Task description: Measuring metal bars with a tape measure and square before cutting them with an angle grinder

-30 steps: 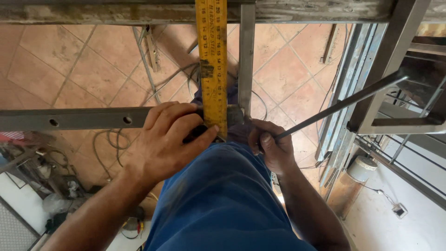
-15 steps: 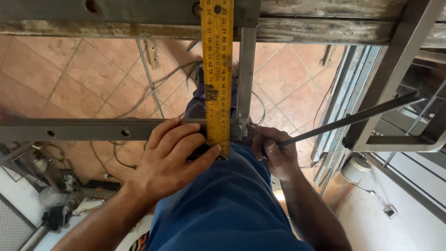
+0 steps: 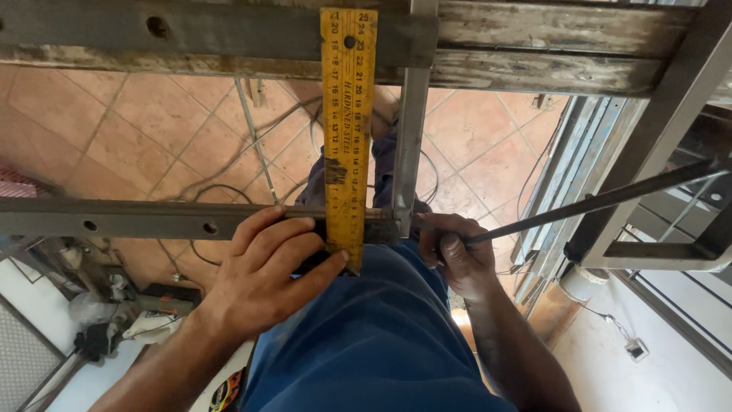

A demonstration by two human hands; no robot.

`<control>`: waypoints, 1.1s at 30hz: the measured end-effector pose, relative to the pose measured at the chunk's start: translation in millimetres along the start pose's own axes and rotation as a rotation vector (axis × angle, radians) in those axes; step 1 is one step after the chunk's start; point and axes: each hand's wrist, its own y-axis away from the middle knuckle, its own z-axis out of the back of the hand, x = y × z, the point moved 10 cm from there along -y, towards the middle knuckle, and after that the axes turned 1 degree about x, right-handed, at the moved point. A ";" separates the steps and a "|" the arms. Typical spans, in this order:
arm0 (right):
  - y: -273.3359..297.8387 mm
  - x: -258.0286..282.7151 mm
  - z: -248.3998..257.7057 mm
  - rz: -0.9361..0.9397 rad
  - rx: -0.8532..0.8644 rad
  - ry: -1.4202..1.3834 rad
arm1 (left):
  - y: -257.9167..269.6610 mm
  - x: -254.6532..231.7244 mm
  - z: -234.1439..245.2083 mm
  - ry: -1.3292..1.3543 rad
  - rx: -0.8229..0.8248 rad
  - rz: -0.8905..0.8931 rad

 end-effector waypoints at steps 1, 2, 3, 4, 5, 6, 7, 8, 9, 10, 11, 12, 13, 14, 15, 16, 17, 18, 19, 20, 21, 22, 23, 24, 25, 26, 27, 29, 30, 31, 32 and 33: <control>0.1 -0.6 0.5 0.000 0.001 0.000 | -2.5 0.0 -0.2 0.000 0.000 0.001; 0.5 -0.9 0.1 0.001 0.009 -0.010 | -4.9 -0.4 1.1 0.006 -0.012 -0.002; 0.7 -1.0 -0.1 0.002 0.018 -0.019 | -7.3 -1.0 2.4 0.012 -0.026 -0.004; -1.1 -0.3 -1.5 0.002 0.019 -0.019 | -8.7 -1.7 2.7 0.011 -0.027 -0.004; -2.5 1.3 -3.5 0.012 0.028 -0.023 | -10.2 -2.8 1.8 0.015 -0.020 -0.009; -3.6 2.9 -5.6 0.021 0.037 -0.026 | -11.6 -4.2 0.9 0.019 -0.012 -0.013; -2.3 2.7 -5.5 0.022 0.037 -0.024 | -11.3 -5.1 0.7 0.019 -0.014 -0.015; -0.9 2.0 -5.1 0.017 0.033 -0.025 | -11.1 -6.4 -0.8 0.003 -0.001 -0.018; 0.4 1.3 -4.7 0.013 0.028 -0.025 | -10.9 -7.5 -2.3 -0.013 0.011 -0.023; -0.7 3.2 -6.2 0.015 0.027 -0.023 | -11.5 -8.5 -3.0 -0.013 0.009 -0.026; -2.1 7.4 -9.8 0.044 0.047 0.008 | -11.8 -10.3 -3.5 -0.020 0.005 -0.038; -3.1 11.5 -13.5 0.073 0.067 0.039 | -11.9 -12.2 -4.1 -0.028 0.002 -0.050; -0.2 10.1 -13.2 0.074 0.067 0.041 | -13.3 -12.8 -5.9 -0.028 0.000 -0.051; 2.6 6.6 -11.1 0.053 0.048 0.026 | -14.4 -13.0 -6.0 -0.026 -0.017 -0.047; 5.9 3.0 -9.4 0.031 0.030 0.010 | -15.1 -13.6 -5.9 -0.023 -0.035 -0.042; 8.4 2.0 -10.2 0.031 0.030 0.012 | -13.9 -14.0 -7.6 -0.023 -0.036 -0.042; 10.7 -0.2 -9.5 0.019 0.019 0.019 | -13.3 -13.9 -8.1 -0.023 -0.054 -0.044; 13.3 -2.2 -9.0 0.008 0.009 0.025 | -12.5 -14.1 -8.5 -0.023 -0.071 -0.045; 14.6 -2.0 -9.8 0.013 0.008 0.029 | -13.0 -14.6 -8.0 -0.024 -0.075 -0.050; 16.3 -1.1 -9.9 0.023 -0.003 0.055 | -13.2 -14.7 -6.3 -0.051 -0.089 -0.045; 18.7 -0.5 -10.5 0.032 -0.014 0.080 | -12.5 -15.2 -4.5 -0.078 -0.103 -0.040; 20.5 -0.7 -12.4 0.035 -0.015 0.083 | -8.6 -16.4 -7.2 -0.078 -0.106 -0.044; 22.1 1.3 -11.8 0.058 -0.042 0.116 | -5.1 -13.6 -10.8 -0.076 -0.097 -0.009; 24.0 3.6 -11.5 0.080 -0.070 0.149 | -1.5 -10.9 -14.3 -0.074 -0.088 0.025; 27.0 2.8 -12.6 0.087 -0.071 0.154 | -2.1 -11.6 -11.2 -0.073 -0.093 0.018; 30.2 0.5 -9.7 0.073 -0.113 0.193 | -3.1 -10.6 -12.6 -0.067 -0.052 0.026; 33.5 -1.4 -6.4 0.061 -0.156 0.231 | -4.3 -9.5 -14.2 -0.061 -0.012 0.033; 39.6 -1.7 -9.7 0.076 -0.154 0.255 | 2.2 -7.5 -20.5 -0.051 0.055 0.085; 42.2 -2.2 -11.7 0.084 -0.149 0.274 | 6.2 -2.4 -27.8 -0.042 0.127 0.145; 44.2 0.9 -15.6 0.086 -0.157 0.280 | 8.5 0.0 -30.1 -0.036 0.126 0.136; 45.9 3.6 -18.9 0.088 -0.175 0.300 | 11.2 2.4 -34.6 -0.034 0.146 0.121; 46.0 6.4 -21.6 0.090 -0.190 0.324 | 13.4 5.9 -39.4 -0.033 0.162 0.106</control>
